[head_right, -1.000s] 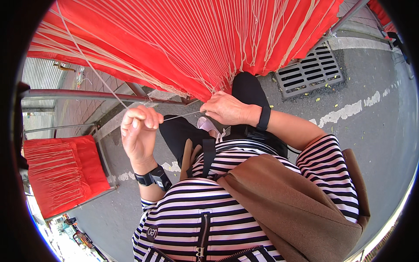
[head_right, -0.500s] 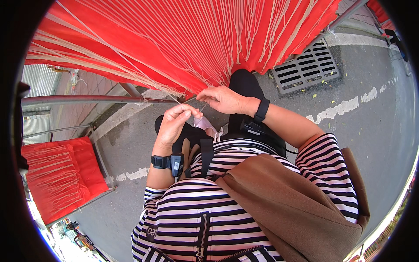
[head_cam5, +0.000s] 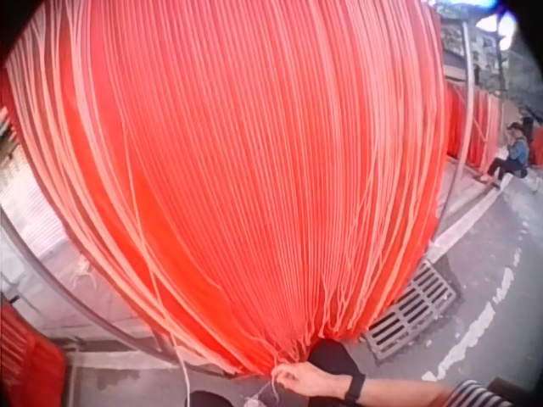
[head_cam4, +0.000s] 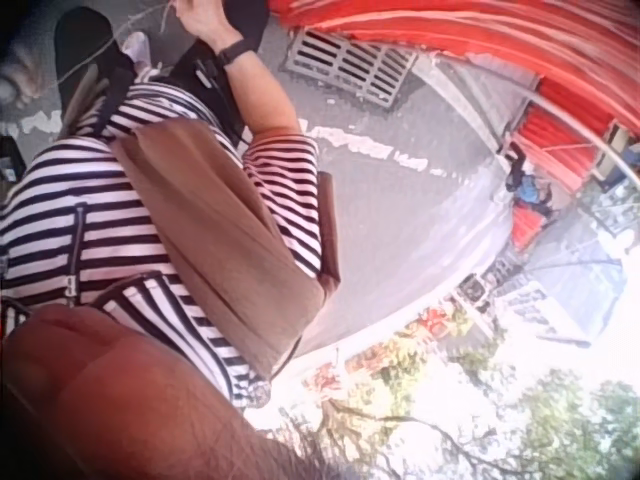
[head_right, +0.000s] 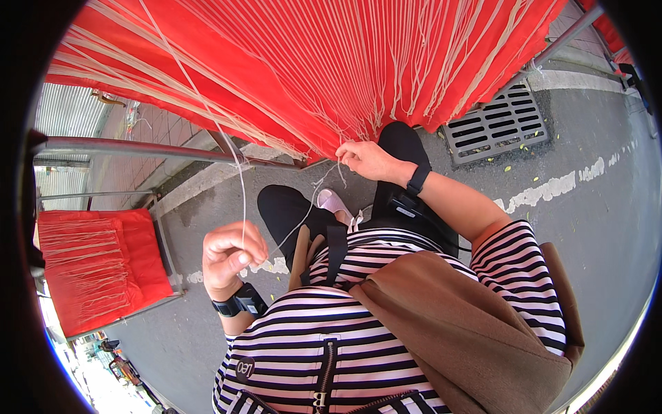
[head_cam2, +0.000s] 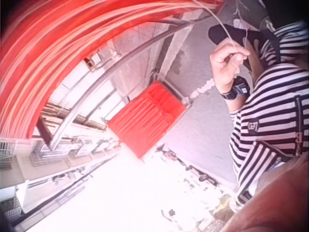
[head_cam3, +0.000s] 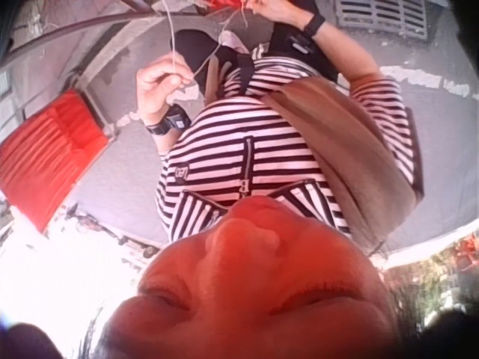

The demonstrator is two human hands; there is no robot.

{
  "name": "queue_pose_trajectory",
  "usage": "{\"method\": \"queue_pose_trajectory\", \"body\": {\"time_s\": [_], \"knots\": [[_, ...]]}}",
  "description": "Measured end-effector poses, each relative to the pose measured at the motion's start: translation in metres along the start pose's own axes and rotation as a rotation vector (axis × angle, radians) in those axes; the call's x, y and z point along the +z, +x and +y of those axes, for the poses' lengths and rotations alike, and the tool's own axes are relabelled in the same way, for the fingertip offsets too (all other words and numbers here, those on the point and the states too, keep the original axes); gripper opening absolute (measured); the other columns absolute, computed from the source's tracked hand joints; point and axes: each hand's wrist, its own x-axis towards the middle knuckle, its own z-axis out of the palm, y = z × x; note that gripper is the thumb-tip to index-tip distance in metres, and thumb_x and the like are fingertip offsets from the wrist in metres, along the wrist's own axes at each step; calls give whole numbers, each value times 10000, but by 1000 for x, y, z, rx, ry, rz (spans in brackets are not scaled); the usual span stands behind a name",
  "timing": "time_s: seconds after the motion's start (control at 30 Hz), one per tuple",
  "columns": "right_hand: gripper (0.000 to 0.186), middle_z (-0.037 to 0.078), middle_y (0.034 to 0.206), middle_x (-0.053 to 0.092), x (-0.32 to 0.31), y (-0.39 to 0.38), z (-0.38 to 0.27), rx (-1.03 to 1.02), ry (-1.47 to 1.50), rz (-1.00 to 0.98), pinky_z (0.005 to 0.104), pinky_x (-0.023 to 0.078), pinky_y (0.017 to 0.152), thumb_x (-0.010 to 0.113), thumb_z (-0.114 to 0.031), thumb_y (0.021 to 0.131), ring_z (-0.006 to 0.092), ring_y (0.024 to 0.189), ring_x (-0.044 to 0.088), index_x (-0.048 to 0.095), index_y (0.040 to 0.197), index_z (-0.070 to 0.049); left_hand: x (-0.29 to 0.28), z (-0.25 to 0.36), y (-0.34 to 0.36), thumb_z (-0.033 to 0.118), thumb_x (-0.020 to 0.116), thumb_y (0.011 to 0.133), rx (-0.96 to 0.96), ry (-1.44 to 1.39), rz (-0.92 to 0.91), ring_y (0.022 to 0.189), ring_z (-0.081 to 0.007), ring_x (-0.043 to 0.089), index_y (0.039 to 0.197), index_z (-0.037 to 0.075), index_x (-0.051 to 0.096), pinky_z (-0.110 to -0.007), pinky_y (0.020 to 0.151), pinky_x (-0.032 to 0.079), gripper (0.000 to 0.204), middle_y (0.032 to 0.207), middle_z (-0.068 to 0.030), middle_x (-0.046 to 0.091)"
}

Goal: The person repeatedly pulls white threads through a red warp on a loom, using both hands to separate and guide the threads. The hands work in a continuous cycle of pulling and adjusting the threads to maintain tension and alignment.

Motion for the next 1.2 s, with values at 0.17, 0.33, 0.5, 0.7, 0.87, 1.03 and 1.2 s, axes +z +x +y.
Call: {"method": "queue_pose_trajectory", "body": {"time_s": [0.17, 0.33, 0.5, 0.7, 0.87, 1.03, 1.2], "knots": [[217, 149, 915, 731, 4, 0, -12, -66, -126, -16, 376, 562, 800, 566, -83, 957, 267, 885, 729, 651, 1139, 2, 2, 42, -45, 193, 763, 882, 294, -17, -8, 536, -198, 588, 761, -64, 746, -308, 489, 462, 285, 685, -136, 671], [218, 95, 874, 720, 4, 4, -83, -101, -5, -115, 321, 550, 757, 579, -131, 997, 156, 807, 689, 677, 1139, 3, -3, 68, -79, 144, 745, 892, 273, 100, -241, 686, -233, 670, 901, -68, 783, -317, 588, 499, 215, 864, -186, 733], [291, 87, 1050, 693, -3, 7, -202, -277, 375, -276, 276, 537, 757, 542, -231, 1070, 109, 822, 661, 637, 1242, -17, 12, 64, -103, 89, 720, 889, 89, 116, -224, 806, -287, 692, 949, -68, 781, -371, 706, 523, 178, 952, -210, 724], [449, 139, 1186, 681, -10, 5, -326, -634, 713, -382, 232, 499, 685, 438, -340, 1112, 117, 783, 694, 484, 1404, -2, 22, 48, -125, 26, 667, 953, 0, 116, -133, 949, -230, 677, 1035, -15, 765, -331, 837, 519, 133, 1061, -135, 696], [359, 112, 1021, 715, -9, -4, -380, -776, 731, -398, 217, 512, 640, 436, -293, 1117, 99, 723, 677, 558, 1302, -11, 25, 34, -132, 35, 671, 955, -42, 111, -48, 959, -205, 652, 1043, -19, 761, -315, 838, 503, 136, 1048, -125, 690], [272, 61, 848, 706, 2, -23, -411, -800, 696, -419, 213, 526, 602, 482, -235, 1104, 70, 631, 635, 631, 1126, -8, 25, 22, -129, 57, 661, 967, -112, 87, 47, 960, -195, 638, 1043, -20, 761, -304, 829, 491, 147, 1041, -121, 689], [260, 63, 837, 693, 13, -38, -429, -855, 618, -464, 209, 501, 586, 466, -200, 1107, 66, 624, 614, 623, 1101, 8, 20, 15, -121, 55, 655, 971, -82, 129, 82, 957, -184, 637, 1049, -21, 761, -294, 821, 494, 151, 1025, -116, 689]]}}
